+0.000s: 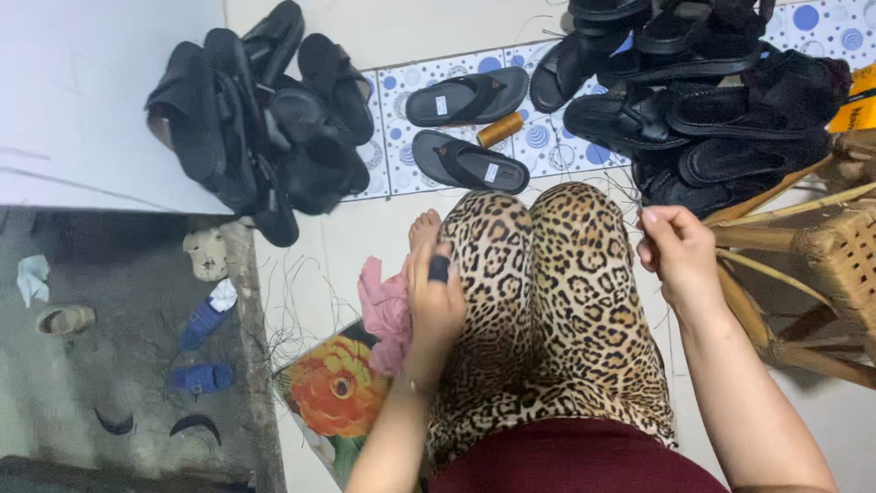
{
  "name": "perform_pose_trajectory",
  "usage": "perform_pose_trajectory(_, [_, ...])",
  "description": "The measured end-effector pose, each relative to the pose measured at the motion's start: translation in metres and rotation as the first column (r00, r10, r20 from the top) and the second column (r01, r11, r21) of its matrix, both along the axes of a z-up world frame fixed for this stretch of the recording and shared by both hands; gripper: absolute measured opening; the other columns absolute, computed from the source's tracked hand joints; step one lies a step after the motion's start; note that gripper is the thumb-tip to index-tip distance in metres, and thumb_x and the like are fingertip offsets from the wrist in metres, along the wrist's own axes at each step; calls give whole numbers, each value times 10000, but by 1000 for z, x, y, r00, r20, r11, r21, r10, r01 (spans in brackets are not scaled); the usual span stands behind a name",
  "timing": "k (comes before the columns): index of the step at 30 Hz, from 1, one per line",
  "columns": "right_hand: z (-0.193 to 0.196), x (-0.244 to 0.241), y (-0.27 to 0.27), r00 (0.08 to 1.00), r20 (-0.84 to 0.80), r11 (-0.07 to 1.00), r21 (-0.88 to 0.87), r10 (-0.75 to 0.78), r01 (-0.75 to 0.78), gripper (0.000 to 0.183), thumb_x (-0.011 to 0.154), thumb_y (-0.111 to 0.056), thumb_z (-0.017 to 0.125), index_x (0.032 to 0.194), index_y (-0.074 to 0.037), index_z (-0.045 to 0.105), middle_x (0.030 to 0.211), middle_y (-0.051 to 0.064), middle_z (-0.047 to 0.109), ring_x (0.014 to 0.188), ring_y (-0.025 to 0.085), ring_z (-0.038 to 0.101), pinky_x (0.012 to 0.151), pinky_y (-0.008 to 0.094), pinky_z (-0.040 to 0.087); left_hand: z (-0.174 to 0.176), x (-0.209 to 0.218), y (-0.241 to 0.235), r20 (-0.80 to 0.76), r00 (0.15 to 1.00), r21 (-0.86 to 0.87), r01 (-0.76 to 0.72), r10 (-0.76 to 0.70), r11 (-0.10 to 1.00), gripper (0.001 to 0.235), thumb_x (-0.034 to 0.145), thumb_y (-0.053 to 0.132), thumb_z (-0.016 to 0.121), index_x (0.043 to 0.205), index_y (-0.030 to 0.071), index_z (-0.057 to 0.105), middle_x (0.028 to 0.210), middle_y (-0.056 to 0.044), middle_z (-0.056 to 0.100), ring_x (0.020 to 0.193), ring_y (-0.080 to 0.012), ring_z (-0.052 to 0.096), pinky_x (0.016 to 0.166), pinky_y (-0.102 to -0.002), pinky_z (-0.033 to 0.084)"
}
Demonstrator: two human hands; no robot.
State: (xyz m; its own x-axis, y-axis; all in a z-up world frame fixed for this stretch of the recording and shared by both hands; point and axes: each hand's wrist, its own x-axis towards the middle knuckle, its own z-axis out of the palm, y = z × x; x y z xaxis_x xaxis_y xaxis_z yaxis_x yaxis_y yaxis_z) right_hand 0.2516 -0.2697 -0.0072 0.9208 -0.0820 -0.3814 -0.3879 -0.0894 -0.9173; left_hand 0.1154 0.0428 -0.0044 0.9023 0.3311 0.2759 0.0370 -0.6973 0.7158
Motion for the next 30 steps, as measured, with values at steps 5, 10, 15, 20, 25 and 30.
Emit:
perform_pose_trajectory(5, [-68, 27, -9, 987, -126, 990, 79, -103, 114, 192, 1115, -246, 575, 1151, -59, 592, 860, 84, 590, 470, 68, 447, 339, 193, 351, 25, 17, -57, 126, 991, 324, 10, -54, 946, 400, 941, 205, 656, 1314, 60, 641, 1405, -245, 558, 1313, -504, 501, 1105, -633, 375])
perform_pose_trajectory(10, [-205, 47, -34, 997, -77, 975, -219, 8, -24, 216, 962, -268, 819, 1115, -138, 741, 708, -9, 526, 572, 70, 422, 477, 227, 338, 17, 29, -59, -6, 995, 556, 87, -101, 827, 605, 916, 381, 703, 1461, 188, 526, 1552, -236, 401, 1383, -581, 372, 1058, -718, 346])
perform_pose_trajectory(15, [-217, 86, -18, 923, -275, 955, -200, -268, 218, 99, 1023, -258, 650, 1053, -200, 725, 668, -18, 564, 402, 110, 432, 341, 275, 359, 25, 43, -25, -25, 997, -369, -73, 69, 927, 760, 795, 131, 807, 1446, -55, 462, 1424, -270, 539, 1346, -441, 544, 1114, -474, 456])
perform_pose_trajectory(20, [-261, 138, -52, 907, -276, 942, -196, -319, 272, 202, 1013, -248, 583, 1182, -219, 692, 850, -45, 684, 495, 69, 578, 364, 220, 374, -33, 89, 54, -364, 871, -467, -477, 329, 745, 460, 940, 164, 640, 1360, 45, 499, 1392, -199, 616, 1211, -291, 669, 890, -376, 574])
perform_pose_trajectory(25, [-287, 181, -76, 856, -282, 893, -263, -433, 365, 45, 1044, -331, 655, 1020, -353, 623, 807, -112, 590, 536, 30, 605, 357, 254, 327, -218, 74, 178, -608, 577, -332, -809, 545, 485, 453, 902, 239, 663, 1299, 26, 612, 1293, -101, 562, 1144, -196, 609, 1032, -293, 477])
perform_pose_trajectory(30, [-261, 198, -73, 822, -342, 887, -91, -455, 453, 190, 1064, -269, 545, 1217, -317, 646, 884, -50, 680, 615, 36, 650, 456, 202, 303, -242, 88, 218, -718, 536, -527, -836, 445, 156, 66, 873, 192, 706, 882, 206, 769, 915, 65, 650, 669, -88, 525, 613, -203, 366])
